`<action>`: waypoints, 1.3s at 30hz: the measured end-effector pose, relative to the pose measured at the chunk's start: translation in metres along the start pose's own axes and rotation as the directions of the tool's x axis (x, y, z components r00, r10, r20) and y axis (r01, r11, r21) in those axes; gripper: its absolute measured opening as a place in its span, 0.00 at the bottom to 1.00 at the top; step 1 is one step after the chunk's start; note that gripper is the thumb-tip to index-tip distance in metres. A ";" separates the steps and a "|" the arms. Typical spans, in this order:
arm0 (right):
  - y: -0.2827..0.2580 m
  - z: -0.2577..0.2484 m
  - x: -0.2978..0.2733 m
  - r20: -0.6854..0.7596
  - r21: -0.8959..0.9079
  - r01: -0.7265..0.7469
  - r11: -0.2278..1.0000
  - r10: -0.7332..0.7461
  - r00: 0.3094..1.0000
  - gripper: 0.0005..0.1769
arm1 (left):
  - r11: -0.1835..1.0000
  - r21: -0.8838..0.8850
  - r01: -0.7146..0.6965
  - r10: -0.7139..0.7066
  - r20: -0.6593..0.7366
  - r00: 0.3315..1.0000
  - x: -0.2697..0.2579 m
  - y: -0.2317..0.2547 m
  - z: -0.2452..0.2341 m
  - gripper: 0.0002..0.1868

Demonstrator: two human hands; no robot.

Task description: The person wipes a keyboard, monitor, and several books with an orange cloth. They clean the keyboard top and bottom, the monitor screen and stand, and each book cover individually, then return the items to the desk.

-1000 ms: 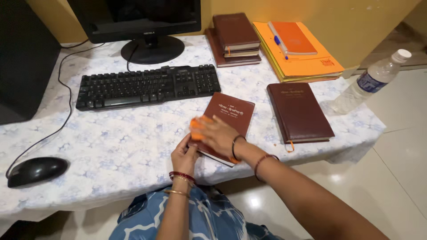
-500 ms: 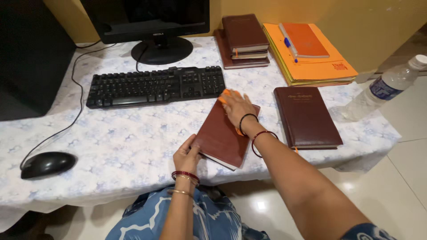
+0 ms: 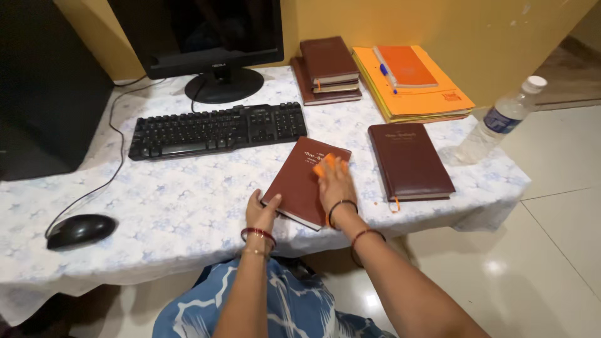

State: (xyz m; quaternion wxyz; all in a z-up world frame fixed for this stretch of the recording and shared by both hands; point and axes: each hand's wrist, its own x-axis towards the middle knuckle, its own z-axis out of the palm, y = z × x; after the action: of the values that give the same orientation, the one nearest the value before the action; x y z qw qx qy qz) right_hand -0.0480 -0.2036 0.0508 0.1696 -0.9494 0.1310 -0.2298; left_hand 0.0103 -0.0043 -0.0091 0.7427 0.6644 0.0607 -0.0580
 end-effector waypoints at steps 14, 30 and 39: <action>0.041 -0.112 0.028 0.652 0.737 -0.621 -0.267 0.040 0.757 0.28 | 0.594 0.385 -0.706 0.598 0.376 0.708 -0.114 0.163 0.060 0.26; 0.038 -0.030 -0.007 0.667 0.715 -0.587 -0.380 0.117 0.736 0.11 | 0.644 -0.706 0.294 -0.112 0.293 0.950 -0.054 0.014 -0.001 0.25; 0.045 -0.053 0.006 0.486 0.686 -0.610 0.397 0.374 0.790 0.19 | 0.868 -0.393 -0.303 0.342 0.033 0.939 -0.044 0.014 0.005 0.29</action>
State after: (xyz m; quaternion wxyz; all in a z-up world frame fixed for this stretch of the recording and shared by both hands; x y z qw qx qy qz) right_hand -0.0759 -0.2602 0.0803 0.6633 -0.6961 0.2633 -0.0786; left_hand -0.0304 -0.0075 0.0120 0.8591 0.5036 -0.0789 0.0462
